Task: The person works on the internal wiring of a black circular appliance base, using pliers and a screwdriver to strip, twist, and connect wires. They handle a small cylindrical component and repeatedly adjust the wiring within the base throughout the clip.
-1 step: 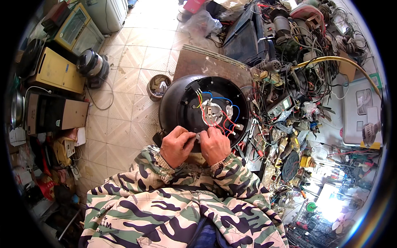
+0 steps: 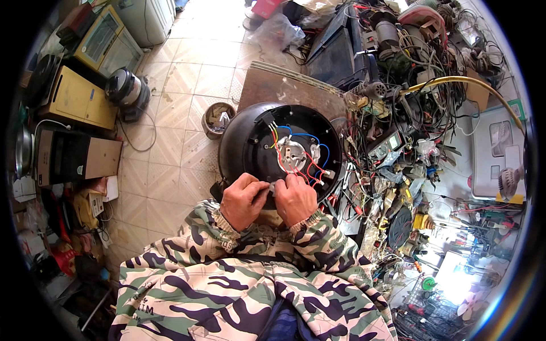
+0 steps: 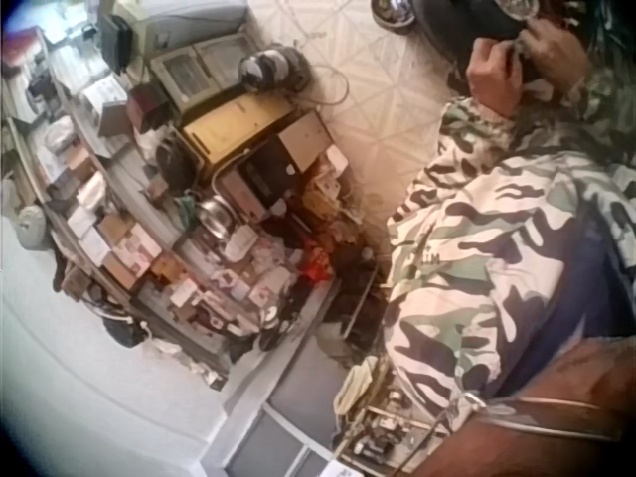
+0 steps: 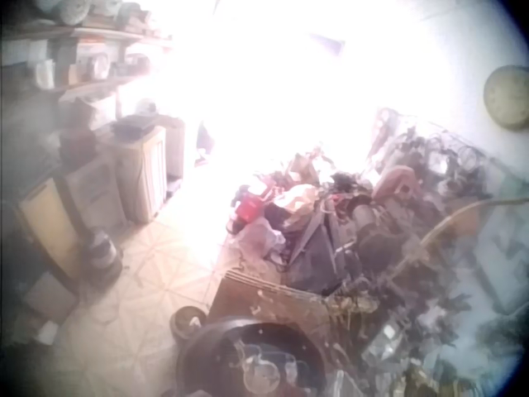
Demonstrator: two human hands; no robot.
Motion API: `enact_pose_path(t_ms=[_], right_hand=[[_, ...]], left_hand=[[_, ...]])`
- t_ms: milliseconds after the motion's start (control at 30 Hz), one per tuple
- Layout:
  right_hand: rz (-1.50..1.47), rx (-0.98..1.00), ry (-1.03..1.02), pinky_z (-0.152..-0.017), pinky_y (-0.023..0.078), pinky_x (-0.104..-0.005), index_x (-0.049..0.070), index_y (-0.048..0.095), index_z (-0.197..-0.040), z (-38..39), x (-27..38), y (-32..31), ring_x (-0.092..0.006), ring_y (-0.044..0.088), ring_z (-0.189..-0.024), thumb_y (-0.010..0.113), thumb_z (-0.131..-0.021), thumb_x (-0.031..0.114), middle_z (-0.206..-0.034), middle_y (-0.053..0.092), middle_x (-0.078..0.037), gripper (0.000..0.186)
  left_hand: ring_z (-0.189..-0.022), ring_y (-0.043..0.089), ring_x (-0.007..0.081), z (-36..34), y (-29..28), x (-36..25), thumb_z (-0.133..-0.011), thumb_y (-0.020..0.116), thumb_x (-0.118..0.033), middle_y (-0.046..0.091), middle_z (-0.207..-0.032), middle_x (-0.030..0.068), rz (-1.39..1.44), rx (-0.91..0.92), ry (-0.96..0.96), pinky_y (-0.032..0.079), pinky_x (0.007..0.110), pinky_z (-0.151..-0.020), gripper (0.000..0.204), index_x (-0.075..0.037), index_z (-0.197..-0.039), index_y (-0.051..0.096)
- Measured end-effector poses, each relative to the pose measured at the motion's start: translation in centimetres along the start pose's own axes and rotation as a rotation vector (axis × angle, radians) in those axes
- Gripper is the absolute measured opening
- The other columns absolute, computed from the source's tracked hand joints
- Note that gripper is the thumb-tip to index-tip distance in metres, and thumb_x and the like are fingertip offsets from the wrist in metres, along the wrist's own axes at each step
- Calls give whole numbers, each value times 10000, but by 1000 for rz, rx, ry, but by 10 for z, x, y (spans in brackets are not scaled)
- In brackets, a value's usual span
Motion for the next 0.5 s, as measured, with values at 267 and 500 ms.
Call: enact_pose_path(t_ms=[267,500], right_hand=[[-5,-39,14,-589,550,-391,77,608,-860,-3,2,0,-271,673,-786,655,-863,133,-859,597,-99,73],[115,10,-33,-569,546,-359,97,634,-821,-5,4,11,-229,687,-720,661,-868,181,-799,635,-77,100]], left_hand=[[-783,712,300,0,1,2,-836,809,13,684,-930,145,4,0,-12,582,365,-677,200,-20,-1030,771],[-786,710,292,1,2,-1,-844,806,15,686,-930,140,-12,5,-15,577,366,-679,194,-17,-1031,770]])
Point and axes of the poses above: each hand's wrist, its own z-axis away from the middle knuckle, its own y-axis out of the palm, x = y × z, the point moved 9 cm from there along -z, towards the middle knuckle
